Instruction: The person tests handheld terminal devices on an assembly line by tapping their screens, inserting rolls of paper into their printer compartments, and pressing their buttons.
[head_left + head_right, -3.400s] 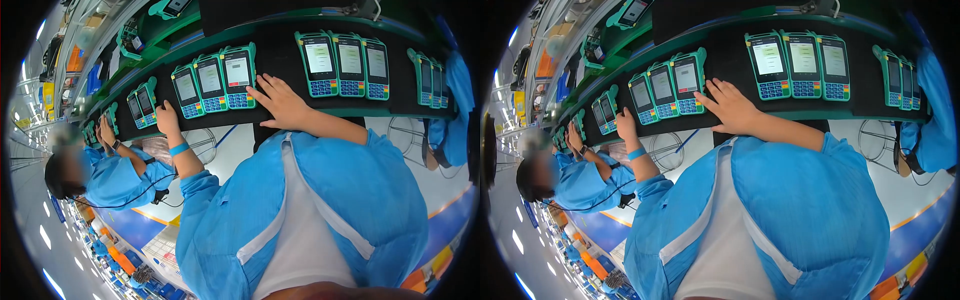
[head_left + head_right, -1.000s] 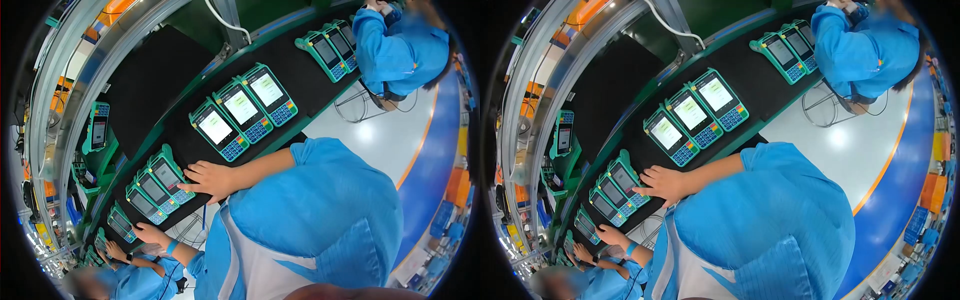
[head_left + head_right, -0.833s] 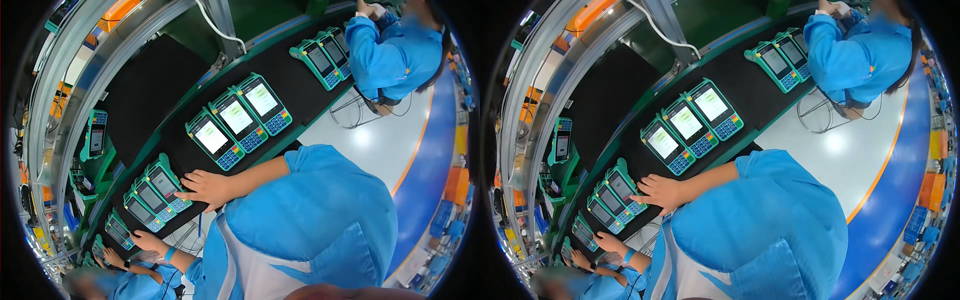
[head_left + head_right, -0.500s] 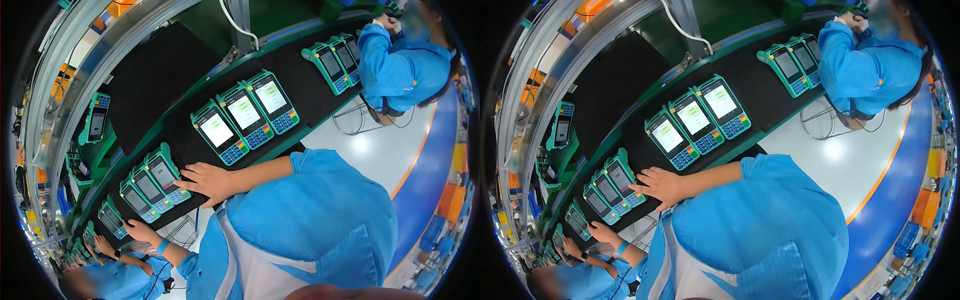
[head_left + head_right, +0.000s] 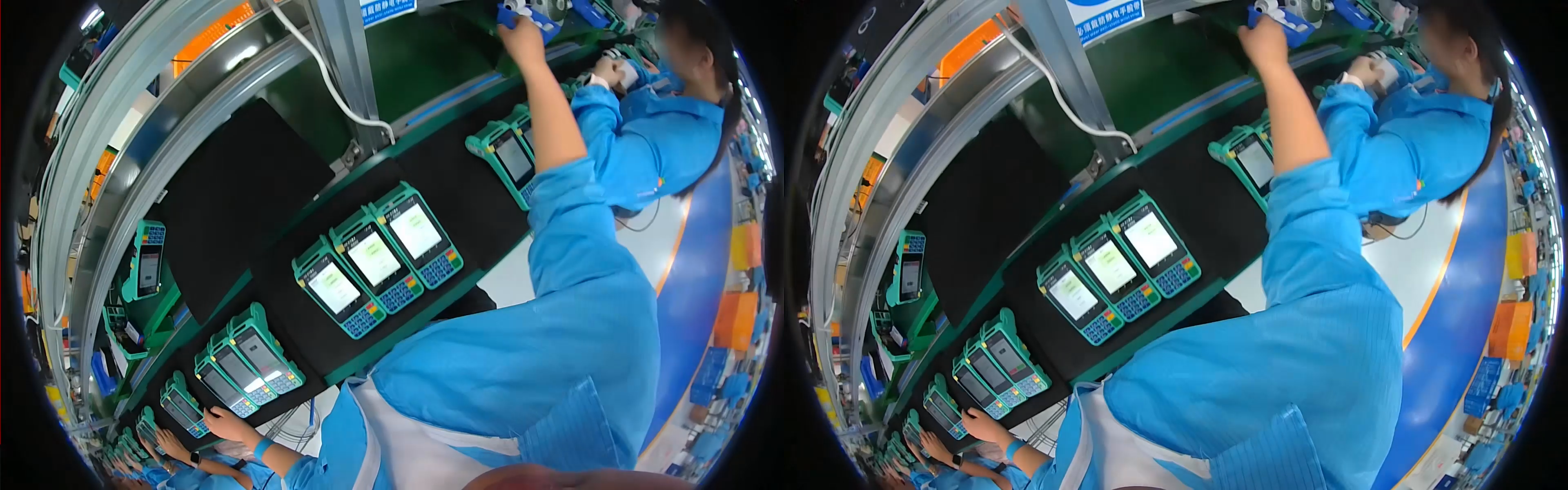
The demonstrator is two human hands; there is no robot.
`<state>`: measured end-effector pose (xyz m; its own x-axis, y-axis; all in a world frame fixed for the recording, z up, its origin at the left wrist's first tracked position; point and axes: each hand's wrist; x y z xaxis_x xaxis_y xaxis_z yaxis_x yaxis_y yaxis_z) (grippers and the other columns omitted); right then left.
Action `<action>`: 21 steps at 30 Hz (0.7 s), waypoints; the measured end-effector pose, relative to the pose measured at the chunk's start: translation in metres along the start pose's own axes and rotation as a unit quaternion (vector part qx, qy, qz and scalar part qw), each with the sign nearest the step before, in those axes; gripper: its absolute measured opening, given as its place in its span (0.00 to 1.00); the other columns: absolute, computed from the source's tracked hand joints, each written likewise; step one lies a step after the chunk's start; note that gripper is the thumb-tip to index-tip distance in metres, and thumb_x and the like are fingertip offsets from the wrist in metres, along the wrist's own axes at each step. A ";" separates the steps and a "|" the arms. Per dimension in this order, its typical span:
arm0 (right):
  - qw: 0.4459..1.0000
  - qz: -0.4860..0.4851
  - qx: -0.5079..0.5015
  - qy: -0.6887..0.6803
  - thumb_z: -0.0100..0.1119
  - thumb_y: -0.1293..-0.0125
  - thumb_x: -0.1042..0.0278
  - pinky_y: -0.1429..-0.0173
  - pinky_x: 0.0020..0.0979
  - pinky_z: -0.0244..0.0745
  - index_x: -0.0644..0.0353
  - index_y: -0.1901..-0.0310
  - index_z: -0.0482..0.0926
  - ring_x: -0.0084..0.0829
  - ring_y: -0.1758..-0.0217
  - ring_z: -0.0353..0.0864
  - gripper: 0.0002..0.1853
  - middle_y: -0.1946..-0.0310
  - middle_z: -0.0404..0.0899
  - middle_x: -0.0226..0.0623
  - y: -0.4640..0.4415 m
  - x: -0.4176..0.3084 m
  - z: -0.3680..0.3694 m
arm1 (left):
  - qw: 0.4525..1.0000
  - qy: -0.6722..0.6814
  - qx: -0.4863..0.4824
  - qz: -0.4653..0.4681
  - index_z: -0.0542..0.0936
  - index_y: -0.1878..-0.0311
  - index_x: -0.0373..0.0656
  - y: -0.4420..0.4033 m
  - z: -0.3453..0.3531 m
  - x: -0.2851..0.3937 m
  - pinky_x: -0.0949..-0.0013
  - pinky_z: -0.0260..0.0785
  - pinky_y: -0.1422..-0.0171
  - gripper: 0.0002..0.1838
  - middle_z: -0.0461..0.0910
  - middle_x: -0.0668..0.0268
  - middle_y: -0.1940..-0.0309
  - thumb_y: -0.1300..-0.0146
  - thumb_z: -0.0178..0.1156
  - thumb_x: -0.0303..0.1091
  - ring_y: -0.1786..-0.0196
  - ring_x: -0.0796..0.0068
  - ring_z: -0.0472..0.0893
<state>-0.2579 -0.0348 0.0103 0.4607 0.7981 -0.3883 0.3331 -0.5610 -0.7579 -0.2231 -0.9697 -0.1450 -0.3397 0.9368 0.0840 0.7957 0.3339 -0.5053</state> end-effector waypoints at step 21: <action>0.969 -0.087 -0.143 0.184 0.60 0.49 0.36 0.45 0.46 0.69 0.60 0.46 0.73 0.52 0.48 0.75 0.38 0.54 0.78 0.53 -0.144 0.142 0.099 | 0.996 -0.066 -0.030 0.051 0.78 0.55 0.30 -0.008 0.037 -0.042 0.53 0.67 0.48 0.17 0.78 0.44 0.59 0.35 0.47 0.34 0.56 0.45 0.75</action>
<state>-0.3217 0.1813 0.0126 0.6213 0.7835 -0.0143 0.6219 -0.5041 -0.5993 -0.2334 -1.0152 -0.1764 -0.3153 0.9455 -0.0811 0.8571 0.2470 -0.4520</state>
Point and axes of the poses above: each hand's wrist, its own y-axis away from the middle knuckle, its own z-axis out of the palm, x = y × z
